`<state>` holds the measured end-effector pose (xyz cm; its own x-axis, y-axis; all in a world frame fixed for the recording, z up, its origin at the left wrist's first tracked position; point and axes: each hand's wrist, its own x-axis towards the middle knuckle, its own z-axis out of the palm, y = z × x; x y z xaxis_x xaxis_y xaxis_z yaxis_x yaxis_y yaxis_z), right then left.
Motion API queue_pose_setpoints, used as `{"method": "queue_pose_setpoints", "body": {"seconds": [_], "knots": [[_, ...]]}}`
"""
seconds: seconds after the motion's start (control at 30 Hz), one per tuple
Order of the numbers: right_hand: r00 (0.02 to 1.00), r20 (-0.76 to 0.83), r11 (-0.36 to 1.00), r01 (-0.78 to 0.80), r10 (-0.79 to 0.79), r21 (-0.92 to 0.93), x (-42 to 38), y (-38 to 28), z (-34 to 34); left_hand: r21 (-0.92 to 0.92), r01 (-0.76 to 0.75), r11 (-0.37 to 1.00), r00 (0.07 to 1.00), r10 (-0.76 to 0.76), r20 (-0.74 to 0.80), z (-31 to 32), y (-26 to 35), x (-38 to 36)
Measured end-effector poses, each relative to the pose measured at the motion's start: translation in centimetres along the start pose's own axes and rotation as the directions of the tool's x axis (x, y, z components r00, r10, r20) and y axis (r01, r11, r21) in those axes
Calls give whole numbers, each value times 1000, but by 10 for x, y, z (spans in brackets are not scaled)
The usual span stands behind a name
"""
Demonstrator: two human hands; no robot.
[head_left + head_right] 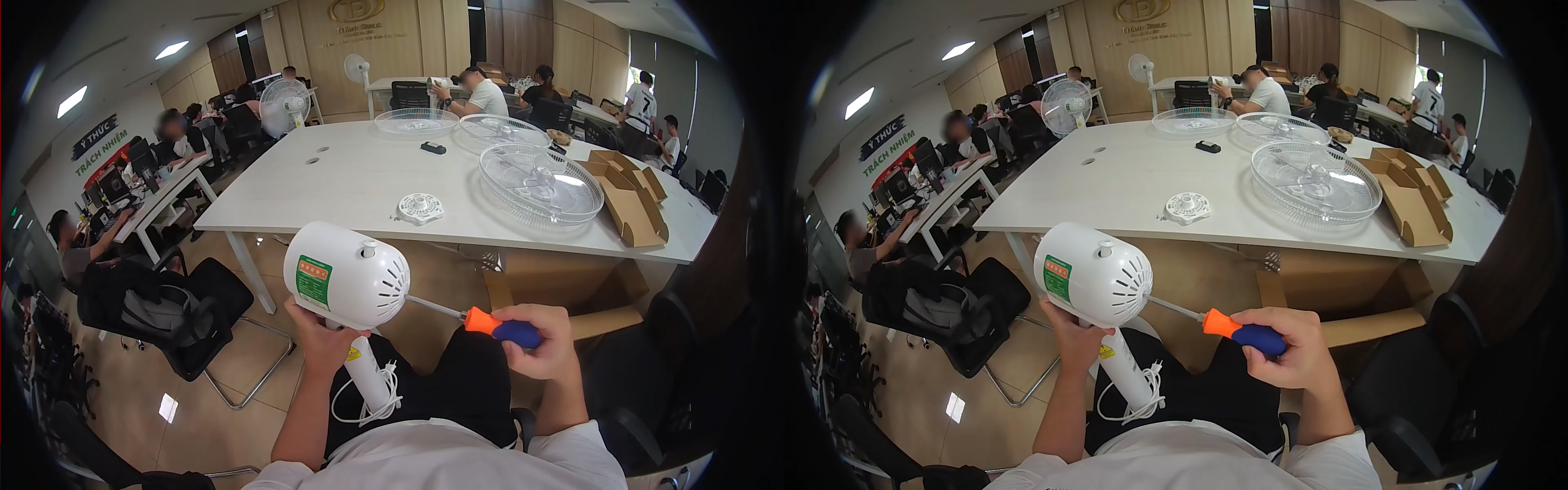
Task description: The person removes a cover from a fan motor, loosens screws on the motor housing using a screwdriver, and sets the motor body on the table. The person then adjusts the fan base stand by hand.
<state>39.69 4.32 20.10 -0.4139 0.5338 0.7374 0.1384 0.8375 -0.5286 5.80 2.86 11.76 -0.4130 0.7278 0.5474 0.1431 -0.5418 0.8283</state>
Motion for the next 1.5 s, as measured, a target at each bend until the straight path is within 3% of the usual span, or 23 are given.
{"method": "queue_pose_setpoints", "body": {"seconds": [0.2, 0.27, 0.3, 0.37, 0.4, 0.47, 0.57, 0.6, 0.63, 0.77, 0.9, 1.0, 1.13, 1.2, 1.5], "knots": [[998, 22, 994, -68, 66, 90, 4, -3, -1, 104, -51, 993, 998, 48, 33, 0, 2, -3], [993, 36, 981, -120, 116, 155, 6, -4, -4, -124, -44, 991, 997, 52, 62, -10, -11, 1], [989, 48, 976, -143, 137, 163, 8, -8, -6, -125, -46, 991, 997, 54, 62, -13, -12, 4], [986, 58, 972, -166, 159, 168, 10, -13, -7, -423, 136, 896, 990, -110, 86, -21, -12, 12], [988, 67, 979, -150, 142, 140, 12, -16, -5, -424, 135, 895, 990, -108, 87, -28, -23, 13], [990, 72, 986, -130, 123, 108, 15, -20, 0, -404, 286, 869, 948, -195, 252, -43, -54, 13], [997, 71, 996, -43, 38, 80, 20, -24, 7, -397, 275, 876, 954, -198, 224, -49, -62, 15], [970, 124, 952, -233, 211, 199, 21, -30, 7, -396, 274, 876, 954, -196, 226, -48, -60, 15], [907, 199, 857, -416, 370, 304, 22, -35, 6, -373, 207, 904, 976, -164, 145, -46, -58, 14], [842, 247, 750, -540, 480, 383, 33, -40, 10, -409, 48, 911, 997, -68, -36, -38, -37, 20], [901, 169, 784, -432, 400, 446, 54, -31, 13, -377, 10, 926, 993, -52, -104, -37, -6, 50], [904, 170, 807, -427, 392, 409, 83, -21, 16, -249, -137, 959, 981, 97, -167, -34, 18, 89], [954, 128, 865, -298, 269, 404, 121, 6, 36, -100, -276, 956, 951, 257, -170, -54, 18, 147], [969, 124, 870, -247, 214, 426, 134, 24, 52, -62, -290, 955, 948, 277, -155, -67, 12, 168], [937, 233, 826, -340, 259, 449, 167, 102, 126, -43, -287, 957, 951, 279, -136, -117, -81, 224]]}}
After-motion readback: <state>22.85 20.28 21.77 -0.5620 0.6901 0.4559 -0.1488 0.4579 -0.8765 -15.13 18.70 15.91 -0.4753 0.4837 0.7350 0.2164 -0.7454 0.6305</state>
